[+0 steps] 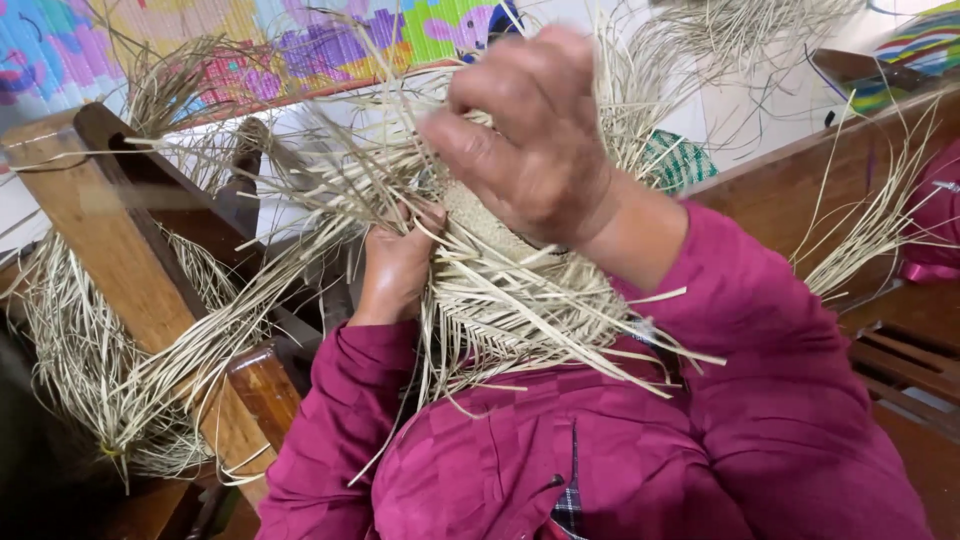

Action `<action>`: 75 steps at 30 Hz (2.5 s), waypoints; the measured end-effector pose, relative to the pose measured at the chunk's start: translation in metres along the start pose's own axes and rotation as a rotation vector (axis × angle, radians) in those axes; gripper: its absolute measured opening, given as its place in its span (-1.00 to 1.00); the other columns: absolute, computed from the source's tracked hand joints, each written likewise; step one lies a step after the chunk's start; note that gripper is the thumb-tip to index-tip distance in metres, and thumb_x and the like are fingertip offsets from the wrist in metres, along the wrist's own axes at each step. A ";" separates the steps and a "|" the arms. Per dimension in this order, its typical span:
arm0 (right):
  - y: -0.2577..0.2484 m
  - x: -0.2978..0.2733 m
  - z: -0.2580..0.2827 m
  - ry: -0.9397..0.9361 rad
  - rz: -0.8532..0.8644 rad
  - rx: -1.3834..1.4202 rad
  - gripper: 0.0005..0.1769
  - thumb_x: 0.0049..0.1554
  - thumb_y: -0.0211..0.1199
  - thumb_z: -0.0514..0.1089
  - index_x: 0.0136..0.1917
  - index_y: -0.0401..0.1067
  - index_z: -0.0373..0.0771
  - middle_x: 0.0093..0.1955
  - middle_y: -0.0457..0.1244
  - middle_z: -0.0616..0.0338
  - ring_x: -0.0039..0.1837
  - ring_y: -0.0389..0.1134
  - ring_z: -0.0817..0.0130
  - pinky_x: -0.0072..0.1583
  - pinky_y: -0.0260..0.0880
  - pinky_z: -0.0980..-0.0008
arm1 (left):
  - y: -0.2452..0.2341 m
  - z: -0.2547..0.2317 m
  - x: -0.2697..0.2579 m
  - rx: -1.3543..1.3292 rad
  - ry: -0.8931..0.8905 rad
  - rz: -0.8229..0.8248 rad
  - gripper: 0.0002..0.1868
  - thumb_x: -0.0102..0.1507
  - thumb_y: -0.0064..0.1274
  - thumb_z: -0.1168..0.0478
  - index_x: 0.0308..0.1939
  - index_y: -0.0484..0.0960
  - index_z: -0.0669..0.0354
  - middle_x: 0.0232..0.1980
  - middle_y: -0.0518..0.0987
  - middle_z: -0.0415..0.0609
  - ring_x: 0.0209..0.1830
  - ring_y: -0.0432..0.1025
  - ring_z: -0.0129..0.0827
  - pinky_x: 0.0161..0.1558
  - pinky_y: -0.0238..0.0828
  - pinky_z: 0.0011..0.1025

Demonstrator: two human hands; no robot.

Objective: Weaving a hat using dried straw strands

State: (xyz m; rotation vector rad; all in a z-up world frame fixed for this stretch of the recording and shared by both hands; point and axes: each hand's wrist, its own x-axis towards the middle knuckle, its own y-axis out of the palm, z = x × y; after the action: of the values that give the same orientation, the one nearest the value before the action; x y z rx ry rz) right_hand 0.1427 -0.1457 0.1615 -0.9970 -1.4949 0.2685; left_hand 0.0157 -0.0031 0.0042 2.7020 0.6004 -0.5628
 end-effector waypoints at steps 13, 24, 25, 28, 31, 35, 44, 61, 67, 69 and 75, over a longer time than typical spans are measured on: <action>0.053 -0.089 0.054 0.651 0.396 0.752 -0.78 0.27 0.22 -0.01 0.03 0.51 -0.18 -0.08 0.31 0.03 0.00 0.36 -0.07 0.02 0.32 -0.02 | 0.005 -0.018 -0.009 0.245 0.046 0.017 -0.74 0.26 0.32 0.21 -0.02 0.73 0.22 -0.18 0.71 0.10 -0.17 0.54 -0.38 -0.01 0.54 -0.28; 0.058 -0.109 0.050 0.901 0.267 1.117 -0.91 0.07 0.37 -0.24 -0.10 0.54 -0.16 -0.17 0.31 0.17 -0.11 0.39 0.23 -0.02 0.39 0.26 | 0.005 -0.042 -0.014 0.196 -0.054 0.001 -0.62 0.19 0.40 0.10 -0.06 0.73 0.28 -0.26 0.69 0.04 -0.25 0.53 -0.42 0.00 0.54 -0.27; 0.059 -0.111 0.051 0.936 0.273 1.090 -0.89 0.09 0.39 -0.21 -0.07 0.56 -0.21 -0.13 0.33 0.12 -0.09 0.40 0.22 -0.03 0.42 0.29 | 0.007 -0.042 -0.013 0.224 -0.030 0.007 -0.61 0.18 0.41 0.10 -0.07 0.72 0.32 -0.27 0.69 0.09 -0.27 0.54 -0.37 -0.03 0.55 -0.26; 0.059 -0.110 0.054 0.881 0.307 0.928 -0.88 0.13 0.39 -0.12 -0.07 0.57 -0.16 -0.10 0.36 0.13 -0.04 0.41 0.16 -0.02 0.36 0.25 | 0.012 -0.037 -0.012 0.273 0.073 0.024 -0.66 0.22 0.37 0.16 -0.07 0.73 0.36 -0.23 0.70 0.17 -0.21 0.56 -0.30 -0.01 0.54 -0.21; 0.057 -0.107 0.059 0.796 0.351 0.788 -0.89 0.14 0.39 -0.02 -0.08 0.57 -0.03 -0.09 0.37 0.22 0.01 0.40 0.10 0.02 0.27 0.17 | 0.011 -0.018 -0.016 0.289 0.212 0.019 -0.77 0.25 0.33 0.27 -0.10 0.74 0.37 -0.19 0.71 0.22 -0.12 0.56 -0.29 0.05 0.53 -0.17; 0.060 -0.105 0.064 0.839 0.374 0.815 -0.84 0.14 0.40 0.04 -0.02 0.56 0.04 -0.11 0.39 0.26 0.02 0.42 0.12 0.07 0.25 0.11 | 0.016 -0.031 -0.019 0.342 0.347 0.034 -0.87 0.23 0.32 0.33 -0.19 0.77 0.32 -0.26 0.72 0.20 -0.14 0.59 -0.32 -0.01 0.54 -0.19; 0.058 -0.113 0.055 0.765 0.449 0.896 -0.90 0.13 0.33 0.09 -0.05 0.50 0.22 -0.03 0.33 0.50 0.09 0.34 0.31 0.10 0.11 0.31 | 0.001 -0.020 -0.009 0.256 0.085 0.059 -0.86 0.28 0.29 0.21 -0.20 0.76 0.23 -0.23 0.72 0.16 -0.23 0.61 -0.23 0.11 0.50 -0.13; -0.021 -0.090 0.063 0.457 0.868 1.092 -0.61 0.11 -0.08 -0.27 -0.05 0.55 0.03 -0.03 0.31 0.25 0.08 0.17 0.17 0.17 0.08 0.12 | -0.004 -0.027 -0.007 0.437 0.152 0.078 -0.77 0.27 0.31 0.15 -0.11 0.68 0.22 -0.30 0.68 0.11 -0.29 0.58 -0.24 -0.12 0.53 -0.33; -0.062 -0.129 0.060 0.695 1.079 1.215 -0.45 0.14 -0.17 -0.34 0.11 0.59 0.02 -0.10 0.35 0.23 -0.02 0.21 0.27 0.16 0.18 0.18 | 0.004 -0.041 0.002 0.145 -0.065 -0.084 -0.74 0.21 0.29 0.12 -0.14 0.68 0.20 -0.26 0.62 0.01 -0.27 0.47 -0.29 -0.09 0.49 -0.21; -0.070 -0.136 0.061 0.776 1.071 1.256 -0.45 0.14 -0.19 -0.36 0.12 0.59 -0.08 -0.08 0.37 0.16 -0.02 0.23 0.24 0.16 0.20 0.14 | -0.006 -0.047 0.015 0.019 -0.141 -0.148 -0.77 0.18 0.31 0.14 -0.18 0.69 0.16 -0.31 0.62 -0.05 -0.33 0.47 -0.34 -0.18 0.51 -0.23; -0.075 -0.129 0.057 0.794 0.996 1.320 -0.49 0.10 -0.17 -0.37 0.09 0.58 -0.22 0.03 0.42 0.04 0.01 0.26 0.20 0.18 0.25 0.12 | -0.043 -0.067 0.033 -0.398 -0.045 -0.305 -0.84 0.25 0.26 0.31 -0.26 0.61 0.37 -0.34 0.56 0.06 -0.33 0.48 -0.24 -0.20 0.52 -0.20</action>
State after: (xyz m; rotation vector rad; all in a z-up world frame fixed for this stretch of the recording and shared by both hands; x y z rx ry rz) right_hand 0.0429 -0.2594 0.1108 -0.4978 0.1502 1.2000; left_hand 0.0444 0.0703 0.0389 2.2349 1.0040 -0.5119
